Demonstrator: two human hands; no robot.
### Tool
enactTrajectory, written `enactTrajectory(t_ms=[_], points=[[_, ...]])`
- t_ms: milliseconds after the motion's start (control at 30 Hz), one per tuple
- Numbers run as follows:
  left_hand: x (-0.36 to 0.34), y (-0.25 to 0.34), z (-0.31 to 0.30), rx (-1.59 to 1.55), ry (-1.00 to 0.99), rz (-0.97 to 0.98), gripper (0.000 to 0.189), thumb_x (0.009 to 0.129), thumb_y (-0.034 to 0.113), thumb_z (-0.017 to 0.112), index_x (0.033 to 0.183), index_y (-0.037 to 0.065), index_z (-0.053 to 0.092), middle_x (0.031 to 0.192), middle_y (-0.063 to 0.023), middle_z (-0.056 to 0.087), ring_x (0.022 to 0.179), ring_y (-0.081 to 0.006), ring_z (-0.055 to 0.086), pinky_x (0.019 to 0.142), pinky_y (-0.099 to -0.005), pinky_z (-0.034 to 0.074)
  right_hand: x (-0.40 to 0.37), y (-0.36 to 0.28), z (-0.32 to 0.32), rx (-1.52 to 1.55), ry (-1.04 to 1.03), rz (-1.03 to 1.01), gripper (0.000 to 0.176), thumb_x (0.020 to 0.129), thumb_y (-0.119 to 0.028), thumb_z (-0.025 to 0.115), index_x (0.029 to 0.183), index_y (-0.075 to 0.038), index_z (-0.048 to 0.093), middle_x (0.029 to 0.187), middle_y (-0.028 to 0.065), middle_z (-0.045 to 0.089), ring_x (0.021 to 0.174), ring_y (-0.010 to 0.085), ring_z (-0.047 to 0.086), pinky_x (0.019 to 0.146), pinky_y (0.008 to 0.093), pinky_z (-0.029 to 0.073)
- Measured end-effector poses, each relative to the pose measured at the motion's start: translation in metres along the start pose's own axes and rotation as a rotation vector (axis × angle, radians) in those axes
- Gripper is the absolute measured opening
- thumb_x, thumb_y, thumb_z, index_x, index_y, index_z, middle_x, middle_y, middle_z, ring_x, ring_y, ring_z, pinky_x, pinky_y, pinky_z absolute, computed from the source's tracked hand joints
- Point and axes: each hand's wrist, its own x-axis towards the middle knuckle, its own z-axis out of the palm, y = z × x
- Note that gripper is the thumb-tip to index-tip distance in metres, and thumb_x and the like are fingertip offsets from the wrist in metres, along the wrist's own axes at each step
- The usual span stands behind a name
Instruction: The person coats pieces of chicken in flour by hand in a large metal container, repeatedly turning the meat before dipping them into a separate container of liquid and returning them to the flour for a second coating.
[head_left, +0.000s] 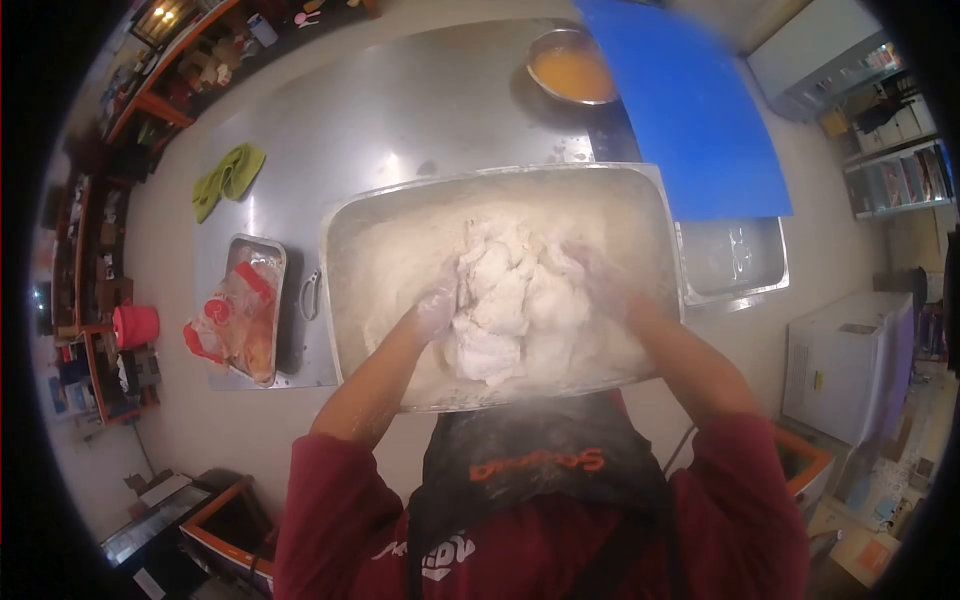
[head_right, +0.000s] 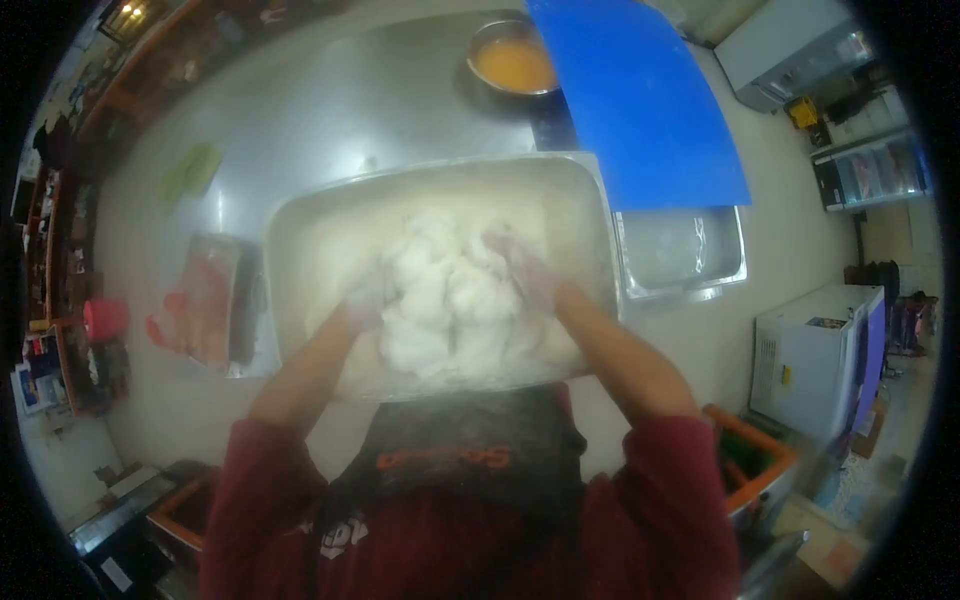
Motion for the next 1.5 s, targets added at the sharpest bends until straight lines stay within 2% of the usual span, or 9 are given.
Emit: enactTrajectory(t_ms=[133,233,267,333,467,567,833,1033,1500], points=[[0.01,0.001,-0.057,0.621,0.091,0.095,0.046,0.111,0.042,0.043,0.136,0.006,0.058,0.117,-0.0055,0.067,0.104,-0.0182,0.063,0.092,-0.0361,0.053,-0.008,0.015,-0.052,-0.094,-0.166,-0.202,0.051,0.107,-0.032,0.045,0.151,-0.008,0.049,0.157,0.0122,0.046,0.147,0.0254,0.04,0.124,0.0411,0.03],[0.068,-0.082,-0.164,-0.116,0.009,0.347,0.039,0.111,0.032,0.044,0.136,0.004,0.056,0.117,-0.0079,0.067,0.106,-0.0204,0.062,0.096,-0.0352,0.051,0.013,-0.01,-0.046,-0.343,-0.017,-0.07,0.048,0.105,-0.027,0.048,0.15,-0.009,0.052,0.154,0.0094,0.051,0.147,0.0221,0.041,0.124,0.0364,0.029],[0.074,-0.075,-0.163,0.111,0.129,0.381,0.038,0.111,0.03,0.044,0.134,0.004,0.057,0.116,-0.0089,0.067,0.108,-0.0206,0.062,0.097,-0.0345,0.05,0.028,-0.026,-0.039,-0.441,0.071,0.05,0.048,0.104,-0.025,0.049,0.15,-0.01,0.052,0.153,0.0081,0.053,0.146,0.0211,0.042,0.124,0.0349,0.029],[0.09,-0.045,-0.145,0.51,0.28,0.426,0.037,0.11,0.029,0.043,0.131,0.004,0.06,0.118,-0.0111,0.066,0.112,-0.0214,0.061,0.099,-0.0337,0.048,0.102,-0.002,-0.035,-1.392,-0.032,-0.031,0.046,0.104,-0.022,0.05,0.149,-0.013,0.055,0.152,0.0043,0.055,0.145,0.0208,0.043,0.122,0.0344,0.031],[0.094,0.004,-0.075,0.992,0.175,0.44,0.045,0.109,0.032,0.042,0.135,0.001,0.062,0.134,-0.0163,0.063,0.126,-0.025,0.057,0.11,-0.035,0.043,0.137,0.0,0.017,-0.506,-0.151,-0.041,0.044,0.106,-0.033,0.051,0.145,-0.015,0.06,0.15,0.0024,0.056,0.143,0.0222,0.045,0.12,0.0353,0.034],[0.067,0.019,-0.048,0.782,0.131,0.18,0.05,0.109,0.035,0.042,0.138,-0.001,0.06,0.142,-0.0179,0.06,0.131,-0.0269,0.056,0.114,-0.0364,0.04,0.138,0.009,0.026,-0.225,-0.178,0.081,0.045,0.105,-0.034,0.051,0.144,-0.014,0.06,0.149,0.004,0.057,0.142,0.0233,0.046,0.118,0.0362,0.035],[0.041,0.014,-0.063,1.048,0.083,0.237,0.053,0.109,0.037,0.041,0.142,-0.002,0.056,0.145,-0.0173,0.058,0.132,-0.0266,0.056,0.115,-0.0367,0.039,0.072,-0.027,-0.06,-0.821,-0.336,0.206,0.046,0.104,-0.037,0.052,0.143,-0.013,0.061,0.147,0.0081,0.058,0.138,0.0261,0.05,0.113,0.0385,0.04],[0.045,0.007,-0.025,0.948,-0.029,0.247,0.052,0.109,0.036,0.041,0.143,-0.002,0.055,0.145,-0.017,0.058,0.132,-0.0263,0.056,0.115,-0.0368,0.04,0.045,0.016,-0.031,-0.651,-0.41,0.159,0.048,0.103,-0.039,0.053,0.142,-0.012,0.061,0.145,0.0113,0.059,0.134,0.0282,0.052,0.109,0.0402,0.043],[0.099,0.013,0.069,1.065,-0.206,0.263,0.05,0.11,0.034,0.041,0.143,-0.001,0.054,0.145,-0.0165,0.058,0.131,-0.0256,0.056,0.114,-0.0369,0.041,0.109,0.08,-0.019,-0.613,-0.045,-0.646,0.051,0.102,-0.043,0.055,0.139,-0.01,0.063,0.141,0.0186,0.061,0.127,0.0331,0.058,0.101,0.0443,0.05]])
